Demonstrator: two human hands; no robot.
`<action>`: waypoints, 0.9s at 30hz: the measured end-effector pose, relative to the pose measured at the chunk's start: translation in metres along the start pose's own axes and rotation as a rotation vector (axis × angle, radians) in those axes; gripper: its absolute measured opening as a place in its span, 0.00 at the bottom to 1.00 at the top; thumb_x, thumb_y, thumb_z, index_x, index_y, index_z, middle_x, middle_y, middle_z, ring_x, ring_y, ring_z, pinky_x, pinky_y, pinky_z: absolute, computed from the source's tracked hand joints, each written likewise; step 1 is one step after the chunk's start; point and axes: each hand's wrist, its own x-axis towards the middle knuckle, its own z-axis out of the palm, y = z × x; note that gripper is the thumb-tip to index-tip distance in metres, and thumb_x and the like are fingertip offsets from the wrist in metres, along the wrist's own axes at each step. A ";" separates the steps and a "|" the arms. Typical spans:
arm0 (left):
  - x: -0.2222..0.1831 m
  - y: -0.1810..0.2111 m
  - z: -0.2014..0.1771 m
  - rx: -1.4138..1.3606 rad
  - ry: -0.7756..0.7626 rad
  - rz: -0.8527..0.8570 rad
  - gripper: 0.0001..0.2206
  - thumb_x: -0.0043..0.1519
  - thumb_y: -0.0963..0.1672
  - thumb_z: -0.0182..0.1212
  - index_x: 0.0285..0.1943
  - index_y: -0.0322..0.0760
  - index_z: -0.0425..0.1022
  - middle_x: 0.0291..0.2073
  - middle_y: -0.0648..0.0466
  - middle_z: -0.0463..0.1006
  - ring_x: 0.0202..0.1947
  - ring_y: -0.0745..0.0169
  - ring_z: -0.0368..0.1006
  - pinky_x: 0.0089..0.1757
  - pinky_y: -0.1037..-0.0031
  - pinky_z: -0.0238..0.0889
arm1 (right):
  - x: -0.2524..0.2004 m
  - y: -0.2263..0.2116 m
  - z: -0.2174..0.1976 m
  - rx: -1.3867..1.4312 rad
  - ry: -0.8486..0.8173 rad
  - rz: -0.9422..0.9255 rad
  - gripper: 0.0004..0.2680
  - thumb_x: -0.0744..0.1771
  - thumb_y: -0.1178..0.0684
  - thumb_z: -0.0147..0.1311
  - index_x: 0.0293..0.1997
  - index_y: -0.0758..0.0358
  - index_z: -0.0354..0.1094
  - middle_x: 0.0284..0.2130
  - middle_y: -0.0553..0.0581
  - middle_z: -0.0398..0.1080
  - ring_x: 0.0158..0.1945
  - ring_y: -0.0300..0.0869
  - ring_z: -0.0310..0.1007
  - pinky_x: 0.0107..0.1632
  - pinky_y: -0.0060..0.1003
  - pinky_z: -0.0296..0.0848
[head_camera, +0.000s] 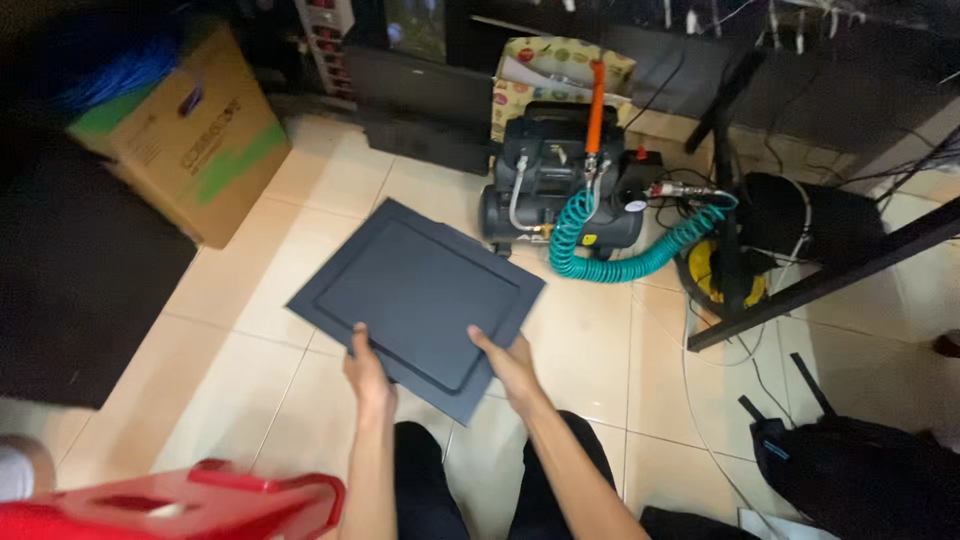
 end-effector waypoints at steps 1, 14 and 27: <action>0.020 -0.004 0.000 0.004 -0.009 0.000 0.37 0.60 0.57 0.63 0.69 0.22 0.66 0.60 0.26 0.69 0.63 0.34 0.67 0.55 0.52 0.64 | 0.016 0.006 0.012 0.005 0.009 -0.001 0.31 0.62 0.47 0.71 0.69 0.72 0.59 0.63 0.75 0.65 0.70 0.61 0.60 0.67 0.53 0.64; 0.129 0.021 0.018 -0.278 0.017 0.015 0.35 0.61 0.61 0.66 0.65 0.36 0.61 0.53 0.40 0.67 0.51 0.44 0.71 0.47 0.54 0.69 | 0.112 -0.020 0.096 -0.067 -0.279 0.009 0.35 0.63 0.37 0.68 0.71 0.68 0.53 0.64 0.72 0.63 0.70 0.61 0.59 0.66 0.53 0.68; -0.048 -0.243 0.056 0.257 -0.481 -0.260 0.14 0.67 0.42 0.55 0.61 0.41 0.65 0.55 0.49 0.72 0.61 0.56 0.67 0.57 0.66 0.59 | 0.154 0.037 -0.102 0.039 -0.167 0.088 0.20 0.70 0.46 0.53 0.68 0.64 0.58 0.59 0.69 0.67 0.62 0.62 0.70 0.58 0.59 0.71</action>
